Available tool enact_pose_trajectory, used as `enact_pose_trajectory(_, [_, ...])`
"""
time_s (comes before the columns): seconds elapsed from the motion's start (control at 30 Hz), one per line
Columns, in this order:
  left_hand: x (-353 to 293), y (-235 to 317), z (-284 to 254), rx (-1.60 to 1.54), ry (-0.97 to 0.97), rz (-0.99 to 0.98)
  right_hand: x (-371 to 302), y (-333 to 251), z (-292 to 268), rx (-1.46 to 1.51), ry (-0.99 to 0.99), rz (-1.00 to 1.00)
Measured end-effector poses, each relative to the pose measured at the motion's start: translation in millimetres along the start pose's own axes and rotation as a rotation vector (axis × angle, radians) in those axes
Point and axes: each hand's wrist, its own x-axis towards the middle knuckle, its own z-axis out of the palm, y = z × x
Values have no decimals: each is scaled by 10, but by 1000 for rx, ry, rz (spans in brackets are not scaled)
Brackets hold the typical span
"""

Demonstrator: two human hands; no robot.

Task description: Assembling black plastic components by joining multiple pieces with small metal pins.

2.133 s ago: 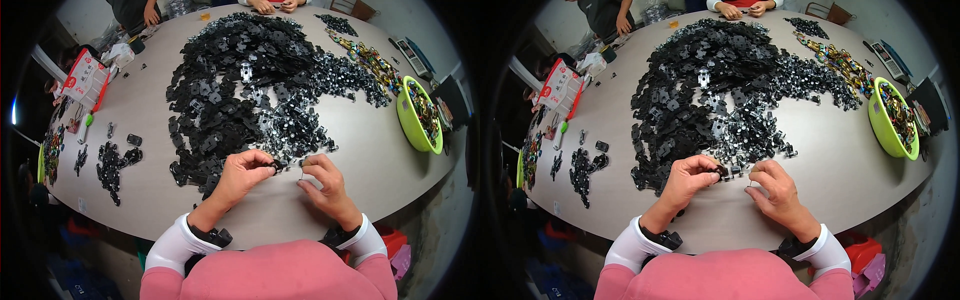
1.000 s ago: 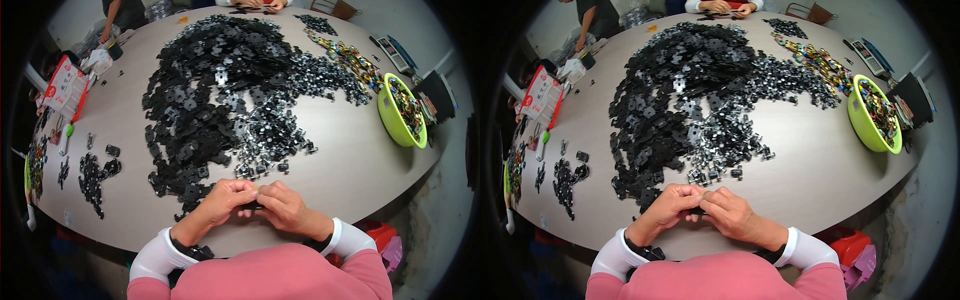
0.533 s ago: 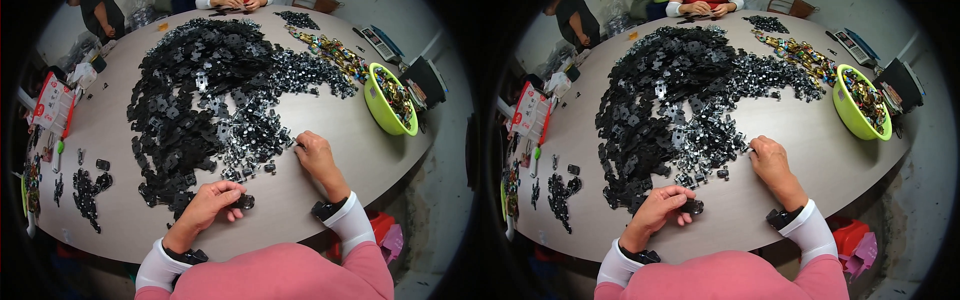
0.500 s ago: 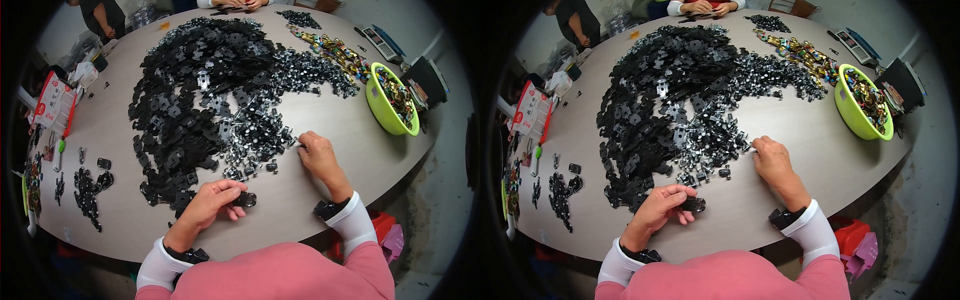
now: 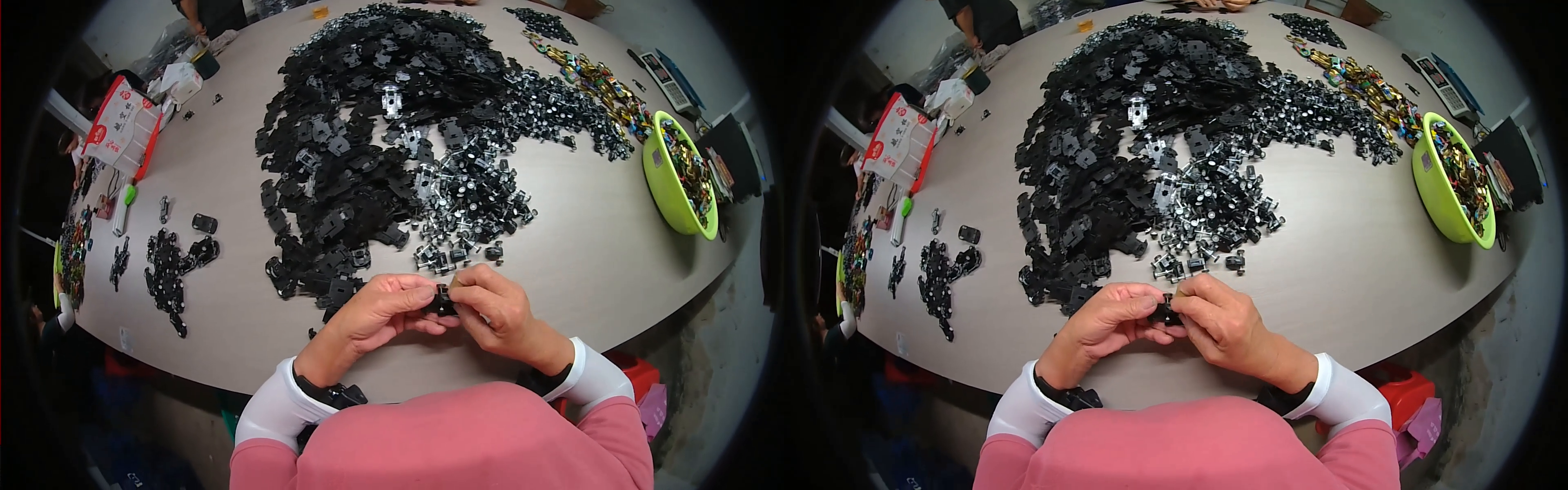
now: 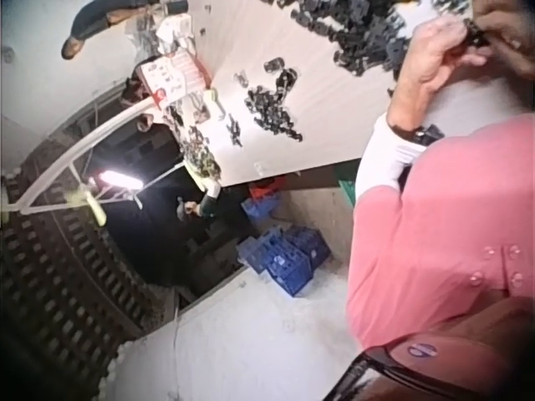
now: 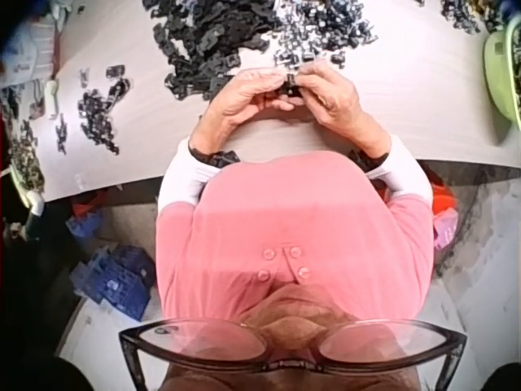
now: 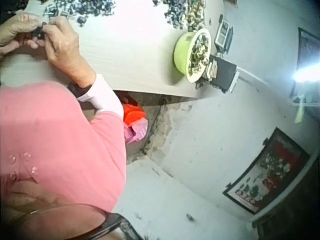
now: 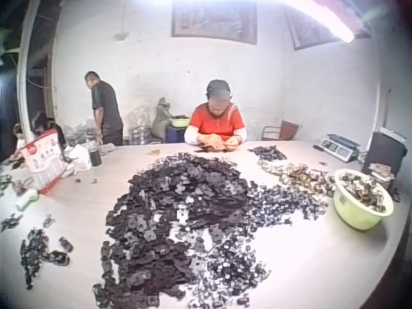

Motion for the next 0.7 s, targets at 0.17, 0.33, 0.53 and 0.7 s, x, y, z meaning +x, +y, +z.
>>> enact_pose_trajectory(0.17, [48, -126, -100, -124, -5, 8, 19, -50, 1, -55, -30, -20])
enact_pose_trajectory(0.33, [33, -82, 19, 71, 45, 64, 41, -84, -28, -84, -94, -32])
enact_pose_trajectory(0.53, [-48, -39, 78, 144, 54, 130, 84, -124, -87, -120, -212, -37])
enact_pose_trajectory(0.7, [-82, -74, 83, 269, 122, 146, 107, -158, 24, -127, -188, -66])
